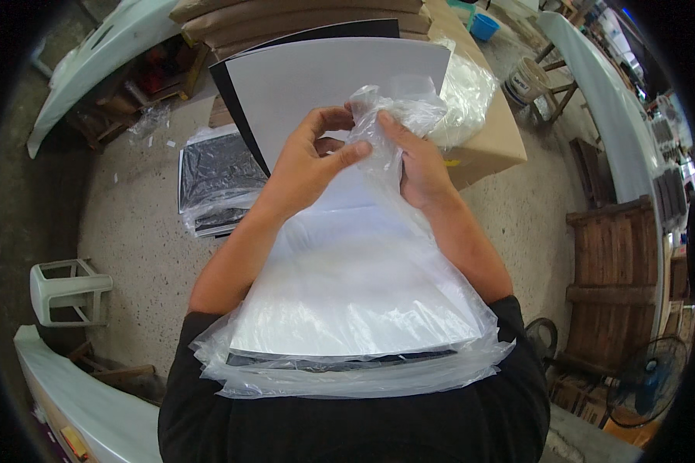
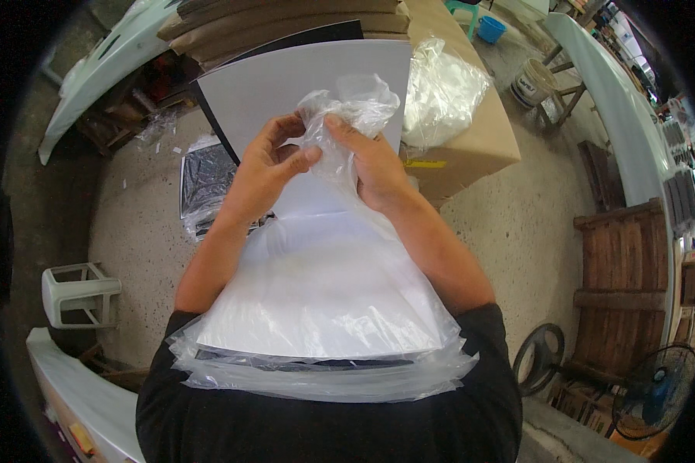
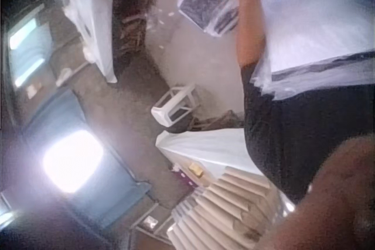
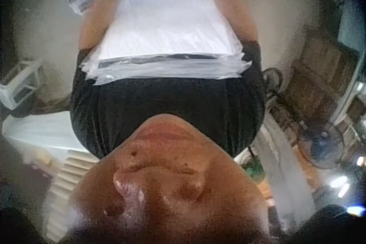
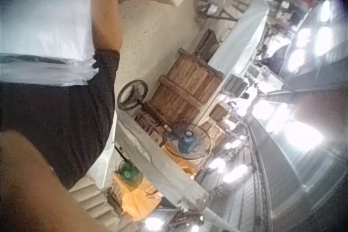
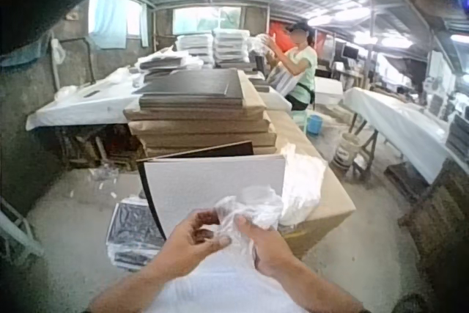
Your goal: The person wraps individual black panels in plastic sheets and then inserts the wrapped panels into larger plastic bags.
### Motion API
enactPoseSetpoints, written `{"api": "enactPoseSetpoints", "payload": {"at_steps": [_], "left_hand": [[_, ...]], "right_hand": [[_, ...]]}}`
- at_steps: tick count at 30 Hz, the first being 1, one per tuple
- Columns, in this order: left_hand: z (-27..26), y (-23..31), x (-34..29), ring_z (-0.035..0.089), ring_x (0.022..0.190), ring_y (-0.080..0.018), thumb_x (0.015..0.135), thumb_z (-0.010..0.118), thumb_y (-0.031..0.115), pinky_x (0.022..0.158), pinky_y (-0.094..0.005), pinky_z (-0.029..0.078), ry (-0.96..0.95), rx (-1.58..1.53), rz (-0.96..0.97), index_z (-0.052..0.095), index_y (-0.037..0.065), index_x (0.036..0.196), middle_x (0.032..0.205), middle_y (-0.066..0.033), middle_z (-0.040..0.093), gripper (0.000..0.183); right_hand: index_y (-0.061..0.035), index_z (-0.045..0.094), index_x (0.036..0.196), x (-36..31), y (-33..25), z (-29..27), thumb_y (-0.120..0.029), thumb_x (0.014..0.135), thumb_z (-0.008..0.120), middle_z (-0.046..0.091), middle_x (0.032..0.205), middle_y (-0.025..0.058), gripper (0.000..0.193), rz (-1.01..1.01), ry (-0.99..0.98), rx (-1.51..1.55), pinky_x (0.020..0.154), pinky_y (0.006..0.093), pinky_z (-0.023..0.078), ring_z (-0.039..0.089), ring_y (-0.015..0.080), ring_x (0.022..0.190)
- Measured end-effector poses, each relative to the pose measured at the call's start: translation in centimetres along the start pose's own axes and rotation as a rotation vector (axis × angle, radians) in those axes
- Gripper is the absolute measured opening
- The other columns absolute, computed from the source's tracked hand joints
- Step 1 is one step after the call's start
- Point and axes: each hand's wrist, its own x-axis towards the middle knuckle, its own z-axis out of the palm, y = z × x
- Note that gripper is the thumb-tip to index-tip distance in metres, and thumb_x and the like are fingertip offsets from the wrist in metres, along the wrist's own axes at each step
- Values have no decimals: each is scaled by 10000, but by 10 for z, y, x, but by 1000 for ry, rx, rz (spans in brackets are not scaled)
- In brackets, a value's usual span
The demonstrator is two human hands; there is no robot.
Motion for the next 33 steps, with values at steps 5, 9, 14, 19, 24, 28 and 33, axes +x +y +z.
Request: {"api": "enactPoseSetpoints", "payload": {"at_steps": [5, 9, 14, 19, 24, 28, 33], "left_hand": [[6, -11, 4, 481, 639, -79, 715, 680, 253, 575, -209, 413, 82, 57, 137, 506, -14, 983, 836, -63, 522, 417], [6, 0, 6, 434, 525, -52, 725, 667, 303, 455, -192, 348, 191, 48, -35, 559, 11, 805, 601, -2, 483, 321], [-15, -7, 14, 439, 519, -57, 798, 586, 298, 471, -195, 359, 135, -332, -62, 580, 35, 774, 584, 6, 497, 264], [-1, -9, 16, 464, 548, -57, 814, 570, 248, 498, -189, 381, 187, -280, 84, 600, 38, 794, 650, -3, 547, 212], [-7, 6, 8, 469, 558, -57, 807, 579, 189, 504, -189, 386, 105, 66, 21, 590, 11, 790, 670, -13, 558, 179], [-1, 8, 9, 456, 536, -60, 812, 573, 191, 496, -197, 378, 207, 106, 97, 581, -1, 747, 616, -19, 542, 203], [-7, 6, 7, 457, 568, -61, 834, 540, 228, 521, -202, 378, 167, 93, 137, 580, -6, 744, 595, -24, 534, 254]], "right_hand": [[-8, 442, 1117, -1, -5, 4, -226, 851, 477, 527, 1033, 98, 346, 133, -44, 273, 800, 322, 429, 518, 191, 942], [-10, 425, 1133, -3, 0, 1, -161, 818, 532, 513, 1060, 98, 366, -98, -90, -97, 831, 330, 415, 496, 200, 981], [-25, 453, 1083, 3, -8, 2, -154, 799, 563, 516, 1045, 86, 331, 2, 228, 6, 813, 327, 429, 496, 178, 965], [-25, 465, 1066, 14, -3, -17, -223, 837, 507, 527, 1014, 92, 306, -14, 188, 300, 820, 326, 429, 510, 193, 938], [-33, 471, 1035, 2, -12, 10, -172, 796, 573, 535, 966, 68, 295, 54, 21, 151, 748, 306, 457, 528, 160, 865], [-44, 473, 1022, 5, -9, 7, -113, 736, 642, 539, 949, 57, 339, -71, 53, -103, 697, 289, 465, 536, 145, 841], [-48, 476, 1004, 8, -8, 6, -104, 731, 640, 538, 934, 58, 323, -65, 124, 46, 687, 286, 463, 537, 145, 830]]}}
